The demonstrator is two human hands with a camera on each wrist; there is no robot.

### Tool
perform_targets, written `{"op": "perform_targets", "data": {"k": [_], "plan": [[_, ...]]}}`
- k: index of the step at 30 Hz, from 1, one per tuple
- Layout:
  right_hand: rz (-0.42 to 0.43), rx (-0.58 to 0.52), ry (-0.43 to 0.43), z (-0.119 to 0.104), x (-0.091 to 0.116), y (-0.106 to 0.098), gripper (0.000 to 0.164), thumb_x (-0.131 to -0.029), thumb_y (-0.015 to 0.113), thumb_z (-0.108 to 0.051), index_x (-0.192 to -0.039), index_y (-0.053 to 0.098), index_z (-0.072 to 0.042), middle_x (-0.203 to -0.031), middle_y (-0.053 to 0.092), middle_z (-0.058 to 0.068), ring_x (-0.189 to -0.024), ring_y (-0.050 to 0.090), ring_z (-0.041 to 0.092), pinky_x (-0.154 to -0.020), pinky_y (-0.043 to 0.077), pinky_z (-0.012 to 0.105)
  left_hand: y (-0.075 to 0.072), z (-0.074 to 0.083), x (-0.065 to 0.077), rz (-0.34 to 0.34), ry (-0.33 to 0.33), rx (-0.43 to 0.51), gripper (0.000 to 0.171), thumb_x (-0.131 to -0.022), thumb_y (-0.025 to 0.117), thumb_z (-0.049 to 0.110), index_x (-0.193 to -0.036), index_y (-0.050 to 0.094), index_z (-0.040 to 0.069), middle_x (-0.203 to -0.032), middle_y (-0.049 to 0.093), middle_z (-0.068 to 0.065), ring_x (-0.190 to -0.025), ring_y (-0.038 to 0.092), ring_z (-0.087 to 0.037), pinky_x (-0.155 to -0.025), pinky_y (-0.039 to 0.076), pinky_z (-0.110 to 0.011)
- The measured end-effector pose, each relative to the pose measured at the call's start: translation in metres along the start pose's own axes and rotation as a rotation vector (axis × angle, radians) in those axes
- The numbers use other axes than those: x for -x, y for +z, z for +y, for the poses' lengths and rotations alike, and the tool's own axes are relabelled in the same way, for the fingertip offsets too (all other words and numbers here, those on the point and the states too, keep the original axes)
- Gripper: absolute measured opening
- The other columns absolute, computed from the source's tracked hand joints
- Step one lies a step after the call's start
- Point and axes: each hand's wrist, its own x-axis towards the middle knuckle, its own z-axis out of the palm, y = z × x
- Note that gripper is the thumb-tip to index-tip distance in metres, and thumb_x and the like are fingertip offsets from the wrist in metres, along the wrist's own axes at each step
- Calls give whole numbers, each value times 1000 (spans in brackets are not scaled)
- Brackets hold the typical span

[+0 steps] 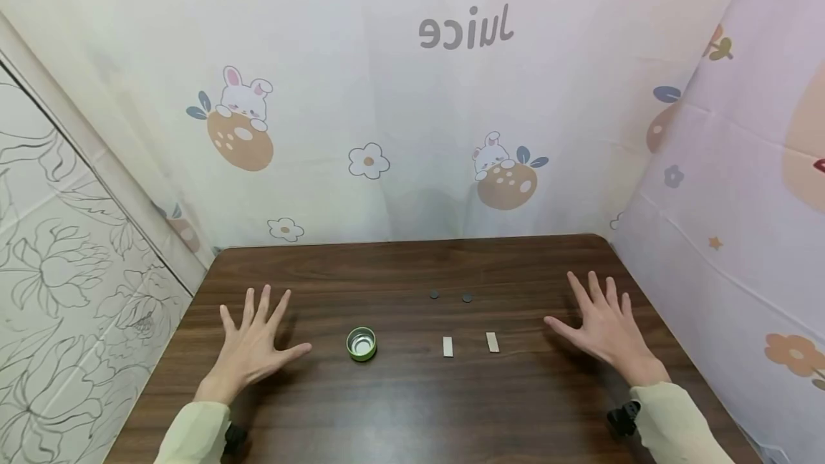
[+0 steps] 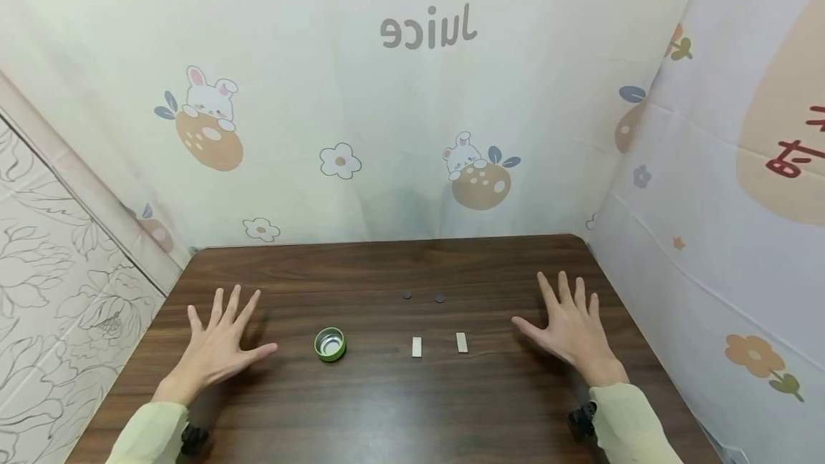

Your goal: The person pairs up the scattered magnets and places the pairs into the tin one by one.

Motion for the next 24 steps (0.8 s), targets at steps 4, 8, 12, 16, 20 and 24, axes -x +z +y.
{"op": "perform_targets", "data": {"k": [4, 8, 12, 16, 20, 24], "plan": [[4, -9, 2, -1, 1, 0, 108, -89, 58, -75, -166, 15, -13, -162, 17, 40, -144, 11, 69, -107, 10, 84, -2, 6, -4, 2, 7, -6, 111, -83, 56, 84, -167, 10, 28, -172, 6, -23, -157, -7, -47, -110, -9, -82], [3, -11, 4, -1, 3, 0, 108, -89, 58, -75, -167, 12, -15, -162, 18, 40, -145, 11, 69, -108, 10, 84, -4, 14, -9, -3, 23, -12, 112, -83, 56, 84, -167, 8, 28, -172, 4, -21, -157, -7, -48, -110, -9, -82], [2, -7, 6, -2, 5, -2, 109, -89, 58, -75, -167, 9, -16, -162, 18, 40, -144, 10, 69, -108, 10, 84, -7, 25, -14, -6, 40, -10, 113, -82, 56, 85, -167, 9, 27, -172, 3, -20, -157, -6, -47, -110, -9, -82], [8, -9, 9, -4, 7, -4, 109, -89, 58, -75, -167, 10, -16, -162, 18, 41, -144, 9, 70, -107, 10, 84, -10, 40, -21, -5, 56, 1, 113, -81, 56, 86, -167, 12, 27, -172, 3, -19, -158, -6, -46, -111, -10, -81], [14, -27, 13, -8, 8, -4, 109, -89, 59, -75, -167, 11, -15, -162, 17, 41, -144, 8, 70, -108, 9, 84, -13, 57, -29, -5, 63, 7, 113, -80, 56, 87, -167, 14, 27, -173, 2, -18, -158, -5, -45, -112, -9, -80], [7, -49, 18, -14, 7, -4, 109, -90, 58, -75, -167, 10, -16, -162, 15, 40, -145, 8, 70, -108, 8, 84, -13, 74, -36, -7, 74, 14, 114, -79, 56, 87, -167, 12, 29, -173, -1, -16, -158, -7, -44, -113, -9, -79]]}}
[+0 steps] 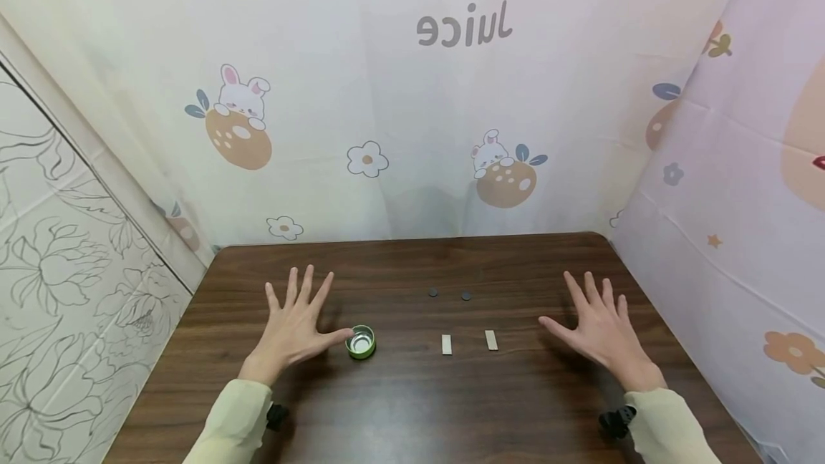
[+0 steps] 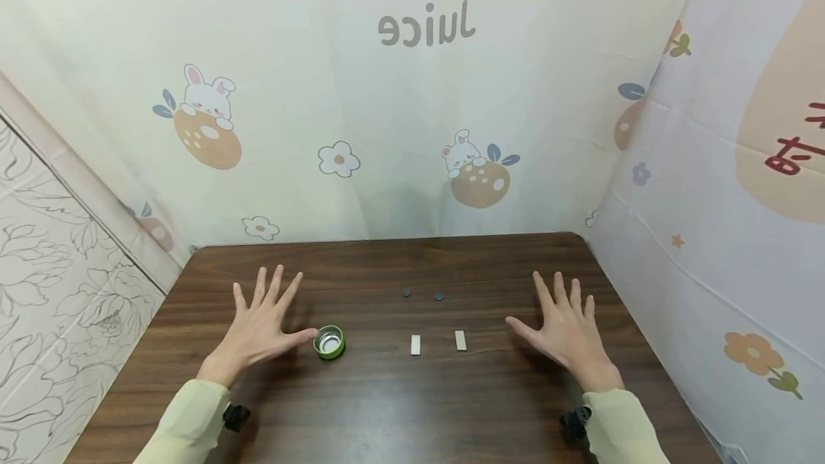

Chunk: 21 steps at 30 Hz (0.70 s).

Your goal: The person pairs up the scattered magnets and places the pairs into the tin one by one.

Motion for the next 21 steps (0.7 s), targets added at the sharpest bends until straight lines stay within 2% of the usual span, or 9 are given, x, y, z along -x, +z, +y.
{"op": "perform_targets", "data": {"k": [5, 13, 21], "plan": [[-13, -31, 5, -8, -1, 2, 108, -91, 58, -74, -167, 6, -18, -163, 14, 39, -145, 8, 69, -109, 8, 83, 2, 21, -12, 4, 28, 17, 114, -79, 54, 89, -167, 8, 31, -173, -2, -13, -158, -11, -41, -114, -10, -78], [-26, -74, 12, -21, -2, 6, 108, -91, 58, -74, -167, 5, -19, -165, 12, 37, -146, 10, 68, -110, 14, 81, 6, 57, -30, -3, 89, 46, 112, -81, 51, 88, -167, 7, 31, -173, -2, -11, -158, -14, -37, -114, -12, -77], [-46, -91, 20, -34, -2, 7, 113, -87, 61, -76, -167, 6, -19, -166, 11, 35, -147, 11, 65, -110, 18, 80, 7, 95, -41, -10, 101, 97, 112, -81, 49, 89, -166, 0, 34, -173, -7, -8, -158, -17, -35, -116, -9, -76]]}}
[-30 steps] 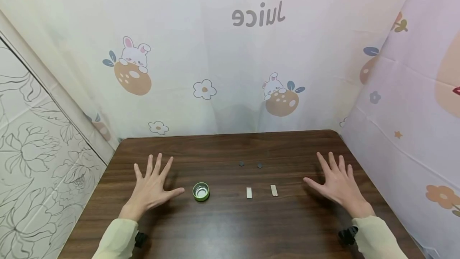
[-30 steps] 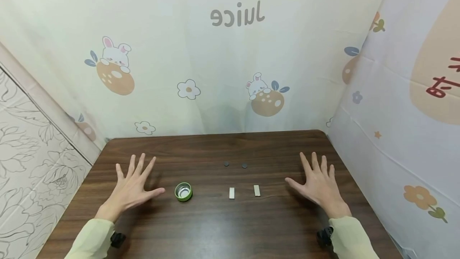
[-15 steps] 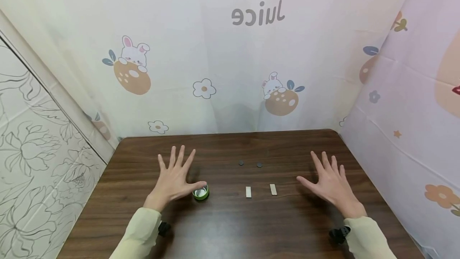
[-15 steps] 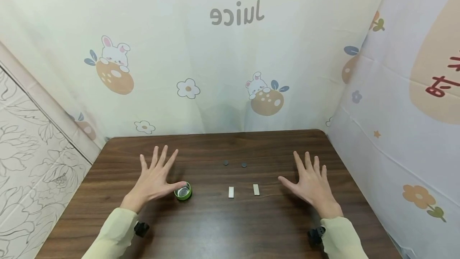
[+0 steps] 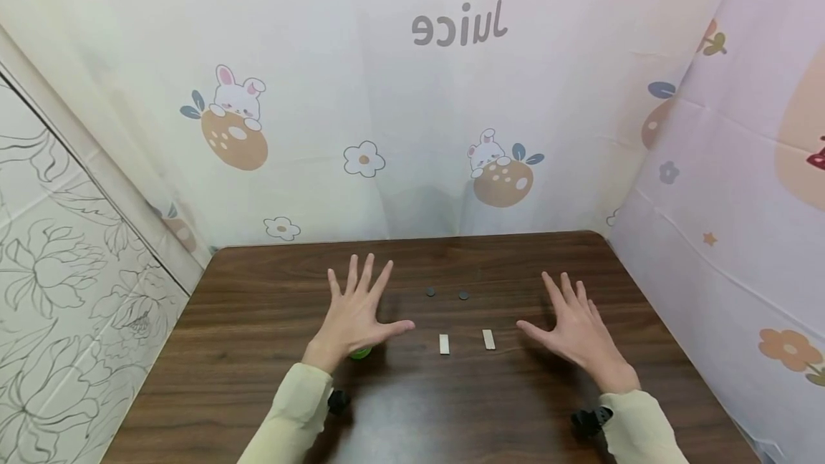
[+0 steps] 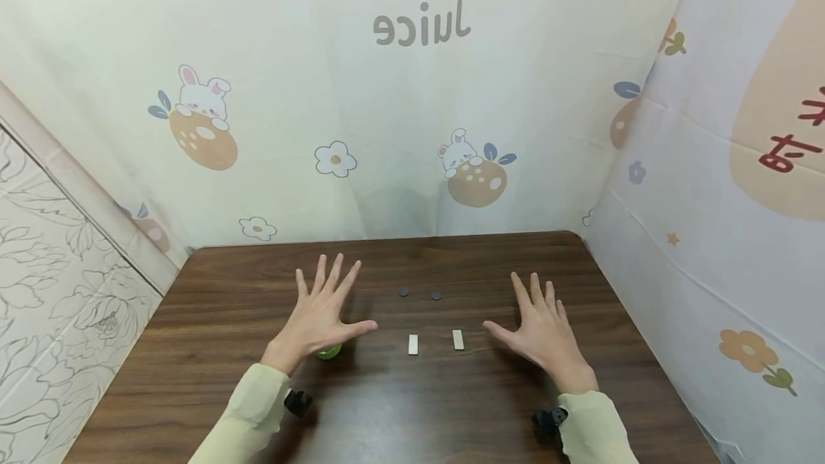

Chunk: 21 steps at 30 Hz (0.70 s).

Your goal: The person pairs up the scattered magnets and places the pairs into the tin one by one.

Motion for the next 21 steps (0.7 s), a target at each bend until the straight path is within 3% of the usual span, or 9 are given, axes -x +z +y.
{"op": "perform_targets", "data": {"k": [7, 14, 21], "plan": [[-18, -36, -5, -11, 1, 3, 116, -85, 65, -76, -167, 9, -16, -167, 8, 33, -148, 12, 64, -108, 21, 81, 7, 26, -11, -29, 13, 14, 113, -80, 44, 93, -163, -9, 39, -173, -9, -6, -157, -19, -34, -117, -7, -75], [-40, -70, 3, -21, 2, 10, 117, -84, 66, -76, -167, 5, -23, -169, 8, 30, -146, 23, 61, -100, 30, 83, 17, 44, -16, -19, 43, 36, 113, -80, 46, 92, -165, -3, 36, -174, 2, -8, -159, -12, -36, -118, -4, -75], [-96, -170, -34, -30, 2, 21, 112, -86, 75, -63, -167, 8, -27, -169, 10, 29, -145, 28, 60, -100, 37, 78, 33, 55, -16, -43, 63, 7, 113, -80, 45, 93, -167, 6, 31, -174, 8, -8, -159, -8, -35, -119, 2, -74]]}}
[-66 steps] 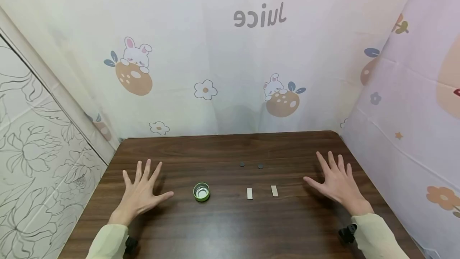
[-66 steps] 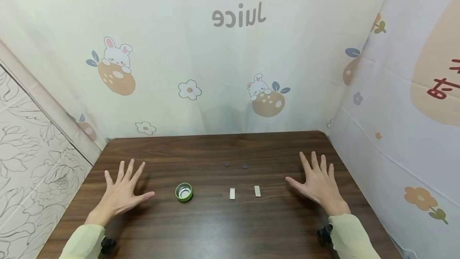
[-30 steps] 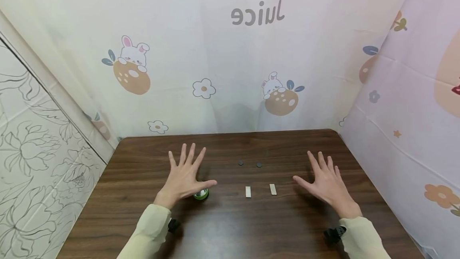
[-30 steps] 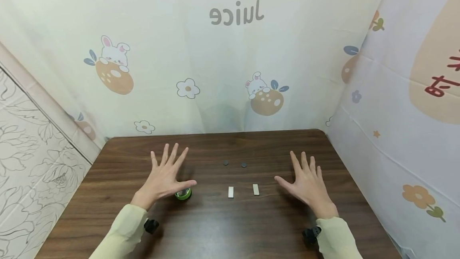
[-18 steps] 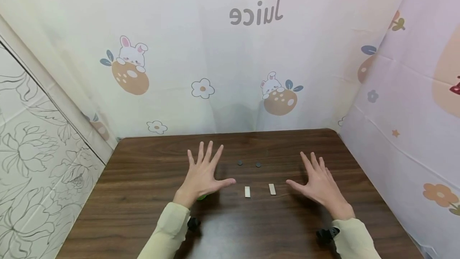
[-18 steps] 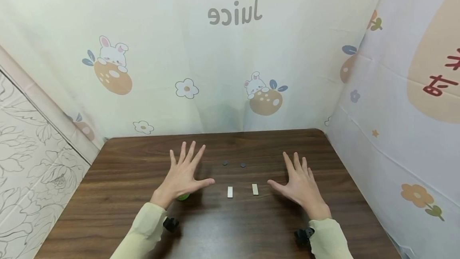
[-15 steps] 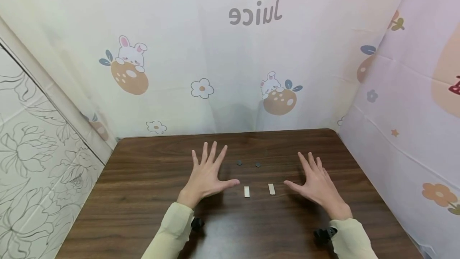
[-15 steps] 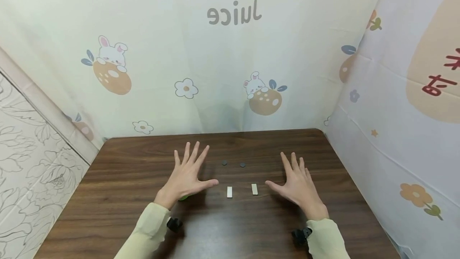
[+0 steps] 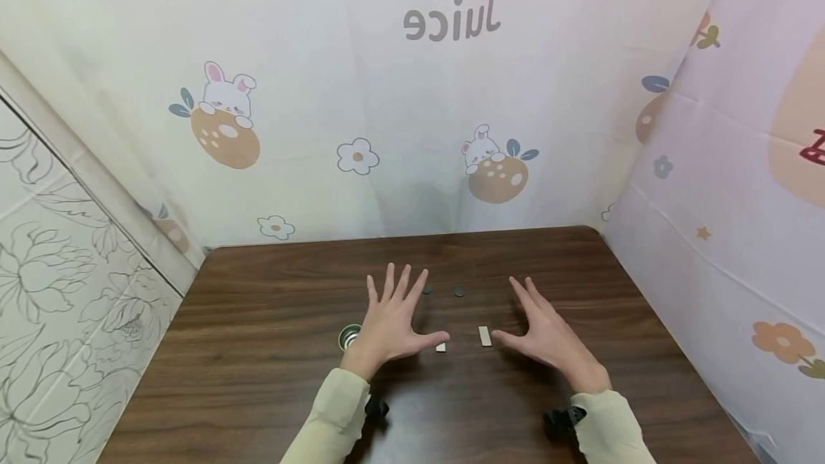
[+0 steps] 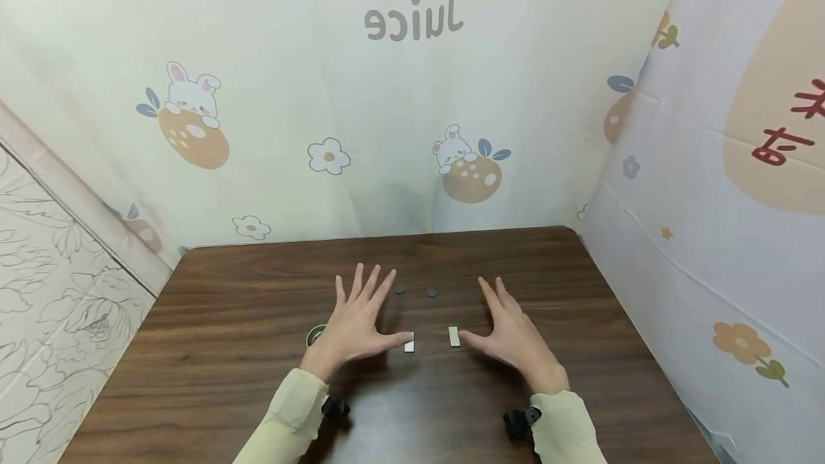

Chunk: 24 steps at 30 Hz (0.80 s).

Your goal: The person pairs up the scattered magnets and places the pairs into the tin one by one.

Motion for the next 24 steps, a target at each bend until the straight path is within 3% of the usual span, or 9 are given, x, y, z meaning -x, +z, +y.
{"op": "perform_targets", "data": {"k": [9, 18, 24], "plan": [[-28, -18, -60, -5, 0, 10, 104, -86, 78, -56, -166, 21, -21, -167, 24, 27, -143, 35, 58, -102, 40, 75, 15, 10, 0, -38, 38, 34, 112, -80, 62, 82, -167, 17, 27, -168, 29, -13, -159, 7, -40, -121, 12, -71], [-33, 2, -100, -9, -2, 19, 98, -86, 80, -51, -162, 31, -12, -158, 39, 26, -139, 43, 53, -100, 44, 71, 27, 16, 1, -89, 21, 60, 110, -80, 63, 82, -166, 18, 30, -168, 30, -11, -156, 25, -38, -116, 34, -64], [-44, 19, -102, -13, -2, 23, 92, -86, 81, -46, -159, 37, -10, -151, 47, 26, -134, 48, 50, -98, 47, 68, 33, 19, 1, -83, 24, 9, 110, -79, 62, 84, -165, 24, 27, -166, 35, -11, -147, 42, -36, -107, 45, -62]]}}
